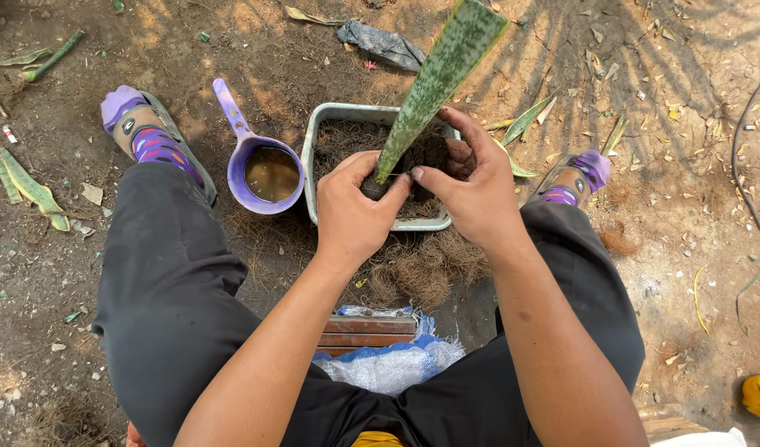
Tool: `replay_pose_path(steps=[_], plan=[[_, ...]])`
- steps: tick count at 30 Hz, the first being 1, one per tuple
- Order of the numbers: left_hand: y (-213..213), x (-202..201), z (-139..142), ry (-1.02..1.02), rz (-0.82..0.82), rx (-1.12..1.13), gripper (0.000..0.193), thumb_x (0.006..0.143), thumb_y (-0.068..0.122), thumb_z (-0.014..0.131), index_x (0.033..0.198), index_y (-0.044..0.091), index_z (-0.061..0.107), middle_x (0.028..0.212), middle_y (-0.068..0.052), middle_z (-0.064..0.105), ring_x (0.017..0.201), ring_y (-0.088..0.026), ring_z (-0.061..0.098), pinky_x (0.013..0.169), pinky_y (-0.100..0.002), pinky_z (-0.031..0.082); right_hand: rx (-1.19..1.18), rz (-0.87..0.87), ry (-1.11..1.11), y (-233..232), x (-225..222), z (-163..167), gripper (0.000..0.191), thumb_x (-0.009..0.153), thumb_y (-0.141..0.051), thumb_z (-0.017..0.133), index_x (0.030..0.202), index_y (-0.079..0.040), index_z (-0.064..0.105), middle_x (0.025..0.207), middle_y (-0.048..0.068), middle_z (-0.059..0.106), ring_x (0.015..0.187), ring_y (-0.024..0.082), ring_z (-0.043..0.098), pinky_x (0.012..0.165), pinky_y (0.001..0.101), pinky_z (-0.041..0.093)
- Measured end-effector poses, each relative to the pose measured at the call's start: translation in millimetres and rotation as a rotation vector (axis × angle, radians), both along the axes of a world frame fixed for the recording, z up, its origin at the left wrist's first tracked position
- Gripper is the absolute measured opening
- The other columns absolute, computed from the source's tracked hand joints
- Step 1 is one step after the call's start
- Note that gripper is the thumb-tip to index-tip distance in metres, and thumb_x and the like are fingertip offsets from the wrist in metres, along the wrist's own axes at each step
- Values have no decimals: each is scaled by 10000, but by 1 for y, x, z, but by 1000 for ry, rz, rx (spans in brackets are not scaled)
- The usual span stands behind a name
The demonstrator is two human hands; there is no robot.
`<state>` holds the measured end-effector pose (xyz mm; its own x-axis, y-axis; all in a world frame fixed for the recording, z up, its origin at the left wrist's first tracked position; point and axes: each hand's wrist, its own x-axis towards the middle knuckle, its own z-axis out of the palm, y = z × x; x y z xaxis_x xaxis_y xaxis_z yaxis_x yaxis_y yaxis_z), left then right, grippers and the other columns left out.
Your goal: The person sits on the ground potting a snake plant. They hold the plant upright in a rectangular container, pack soil around its root ball by hand, press the soil down around the base, and reach into a purple scoop of water to moisten the soil as they work.
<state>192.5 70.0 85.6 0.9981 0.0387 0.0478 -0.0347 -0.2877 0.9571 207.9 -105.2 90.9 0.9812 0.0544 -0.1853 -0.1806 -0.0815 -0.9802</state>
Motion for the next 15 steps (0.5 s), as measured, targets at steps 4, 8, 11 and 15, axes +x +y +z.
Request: replay_pose_path(steps=[4,8,11,15], plan=[[0,-3,4,-37,3,-18,240,853,131,764,1052,-1,742,996,-120,765,911,-234,771,825,-335,575,50,-27,-47,3,-3,0,677,849,94,707,1471,-26,468,1215,104,694,1104,147,695,944,287,578],[-1,-8,7,-80,12,37,219,858,113,749,1051,11,738,999,-121,756,910,-264,761,812,-344,571,-16,-41,-68,7,-7,-1,643,859,100,688,1460,-22,492,1185,86,688,1079,138,682,937,285,567],[-1,-10,8,-135,21,85,212,858,107,747,1053,22,740,1003,-120,758,909,-290,749,805,-355,561,-79,-51,-60,11,-10,-1,606,870,100,678,1443,-19,518,1171,72,680,1068,134,675,936,289,565],[1,-11,11,-169,24,64,187,872,110,734,1041,31,734,979,-114,753,889,-286,747,791,-357,559,14,-51,-121,16,-10,4,596,874,96,700,1426,-14,506,1197,72,669,1105,134,668,962,295,566]])
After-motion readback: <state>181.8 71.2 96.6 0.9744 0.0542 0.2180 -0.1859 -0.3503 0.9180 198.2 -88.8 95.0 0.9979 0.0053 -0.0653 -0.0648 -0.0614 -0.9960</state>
